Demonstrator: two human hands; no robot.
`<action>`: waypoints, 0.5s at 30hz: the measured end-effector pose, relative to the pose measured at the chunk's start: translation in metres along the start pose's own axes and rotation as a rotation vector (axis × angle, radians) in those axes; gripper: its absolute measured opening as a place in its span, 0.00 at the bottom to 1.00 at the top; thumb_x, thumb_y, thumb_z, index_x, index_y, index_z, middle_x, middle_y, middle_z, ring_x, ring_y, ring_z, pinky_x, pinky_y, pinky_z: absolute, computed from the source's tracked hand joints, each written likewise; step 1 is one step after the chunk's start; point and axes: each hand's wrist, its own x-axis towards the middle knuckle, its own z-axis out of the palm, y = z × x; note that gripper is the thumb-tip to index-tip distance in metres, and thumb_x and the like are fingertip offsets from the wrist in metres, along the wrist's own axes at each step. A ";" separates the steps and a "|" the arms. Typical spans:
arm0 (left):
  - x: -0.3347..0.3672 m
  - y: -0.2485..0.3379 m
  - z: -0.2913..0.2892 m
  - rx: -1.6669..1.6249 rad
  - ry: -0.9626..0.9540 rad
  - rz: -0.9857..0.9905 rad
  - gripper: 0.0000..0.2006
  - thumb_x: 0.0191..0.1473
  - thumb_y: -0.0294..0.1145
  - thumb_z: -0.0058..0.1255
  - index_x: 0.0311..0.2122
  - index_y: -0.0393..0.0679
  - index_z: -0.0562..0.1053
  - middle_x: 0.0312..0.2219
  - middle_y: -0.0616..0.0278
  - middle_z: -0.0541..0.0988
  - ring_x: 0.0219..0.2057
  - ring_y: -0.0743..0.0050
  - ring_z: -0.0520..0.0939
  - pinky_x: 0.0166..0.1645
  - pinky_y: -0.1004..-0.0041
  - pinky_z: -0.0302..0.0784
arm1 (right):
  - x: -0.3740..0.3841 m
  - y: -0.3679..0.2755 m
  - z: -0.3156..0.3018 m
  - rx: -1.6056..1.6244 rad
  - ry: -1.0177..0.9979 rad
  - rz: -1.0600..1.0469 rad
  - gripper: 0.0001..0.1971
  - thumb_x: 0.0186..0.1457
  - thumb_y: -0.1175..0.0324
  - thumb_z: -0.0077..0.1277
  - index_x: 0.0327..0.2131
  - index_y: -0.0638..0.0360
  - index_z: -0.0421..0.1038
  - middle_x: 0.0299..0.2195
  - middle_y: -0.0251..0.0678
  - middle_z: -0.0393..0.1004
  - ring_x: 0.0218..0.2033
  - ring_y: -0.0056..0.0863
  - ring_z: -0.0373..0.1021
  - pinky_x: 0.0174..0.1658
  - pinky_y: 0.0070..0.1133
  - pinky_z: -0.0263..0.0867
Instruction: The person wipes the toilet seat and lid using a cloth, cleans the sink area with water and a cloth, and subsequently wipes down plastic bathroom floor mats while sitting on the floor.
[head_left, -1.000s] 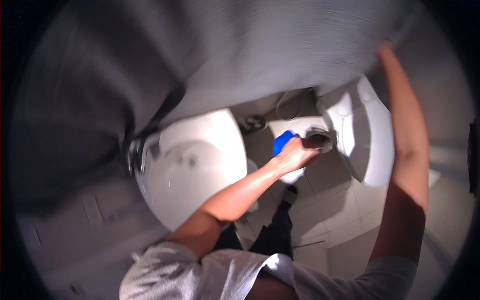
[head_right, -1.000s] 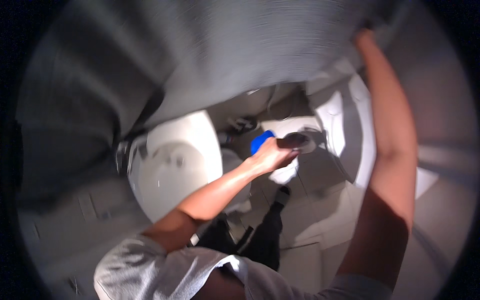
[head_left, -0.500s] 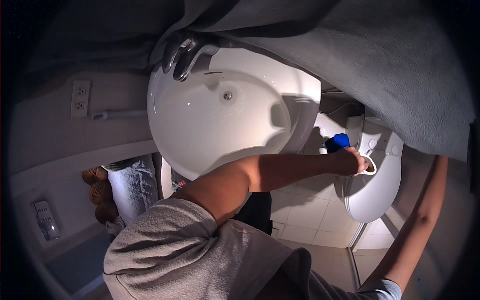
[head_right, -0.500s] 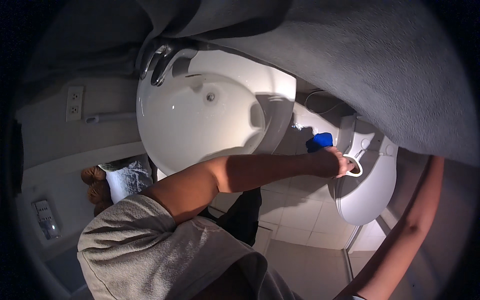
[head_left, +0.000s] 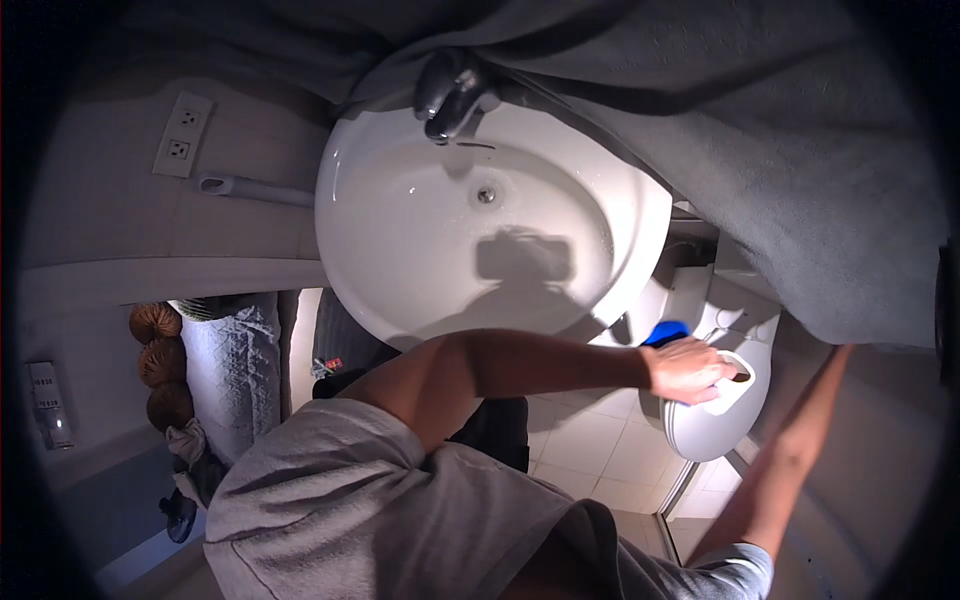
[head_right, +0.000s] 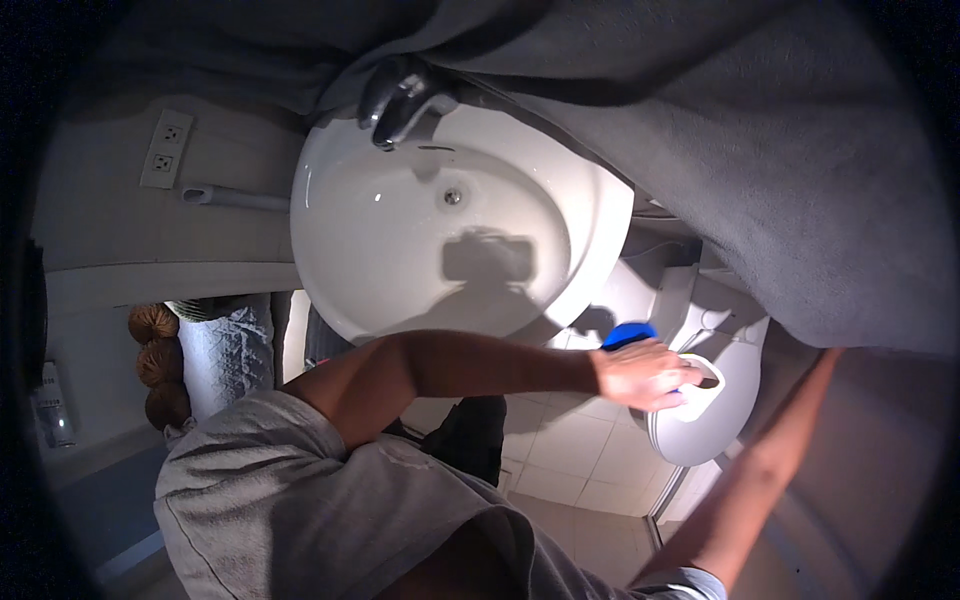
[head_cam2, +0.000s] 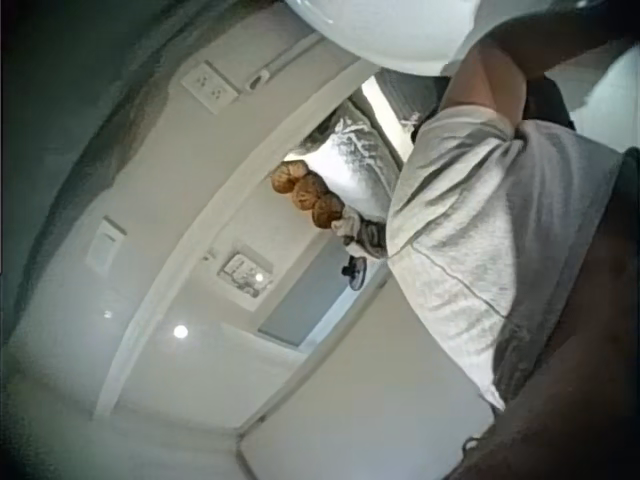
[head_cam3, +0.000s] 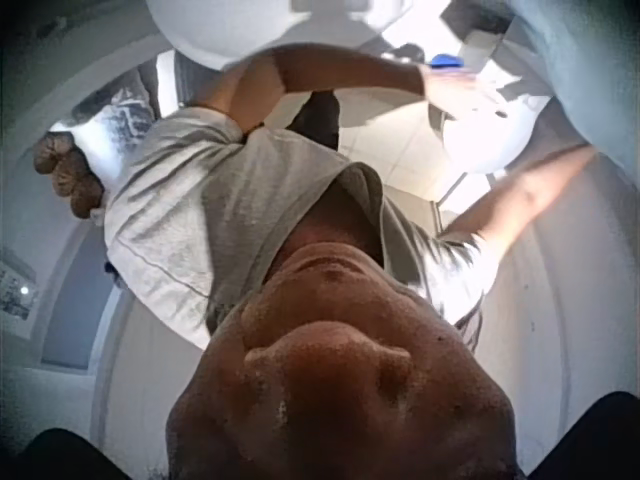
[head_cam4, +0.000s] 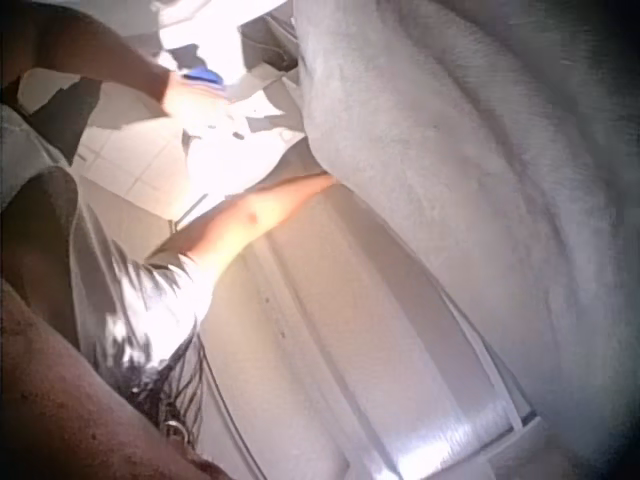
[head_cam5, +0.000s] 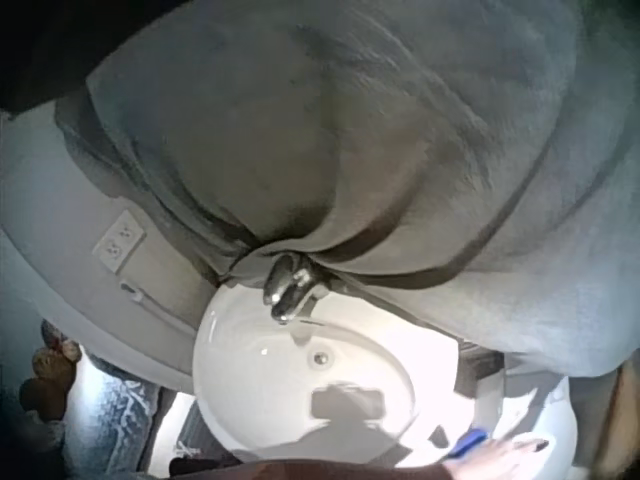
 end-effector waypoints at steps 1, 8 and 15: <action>-0.017 0.019 -0.010 -0.132 0.095 -0.010 0.14 0.45 0.31 0.46 0.39 0.38 0.66 0.24 0.52 0.73 0.26 0.54 0.76 0.30 0.63 0.70 | -0.011 -0.006 -0.016 0.087 0.065 -0.056 0.19 0.49 0.58 0.42 0.39 0.62 0.70 0.39 0.45 0.70 0.40 0.38 0.66 0.41 0.35 0.59; -0.184 0.088 -0.113 -0.681 0.380 -0.425 0.20 0.47 0.28 0.47 0.45 0.39 0.58 0.30 0.57 0.70 0.29 0.75 0.74 0.36 0.77 0.68 | -0.306 -0.137 -0.030 0.258 -0.023 0.194 0.17 0.36 0.76 0.55 0.35 0.66 0.67 0.28 0.41 0.70 0.28 0.27 0.68 0.35 0.20 0.65; -0.336 0.107 -0.168 -0.213 0.612 -0.605 0.17 0.51 0.27 0.43 0.46 0.45 0.55 0.23 0.63 0.71 0.22 0.80 0.70 0.29 0.78 0.66 | -0.435 -0.492 -0.051 0.835 -0.657 -0.469 0.08 0.46 0.78 0.48 0.32 0.62 0.71 0.27 0.36 0.71 0.28 0.22 0.66 0.32 0.14 0.61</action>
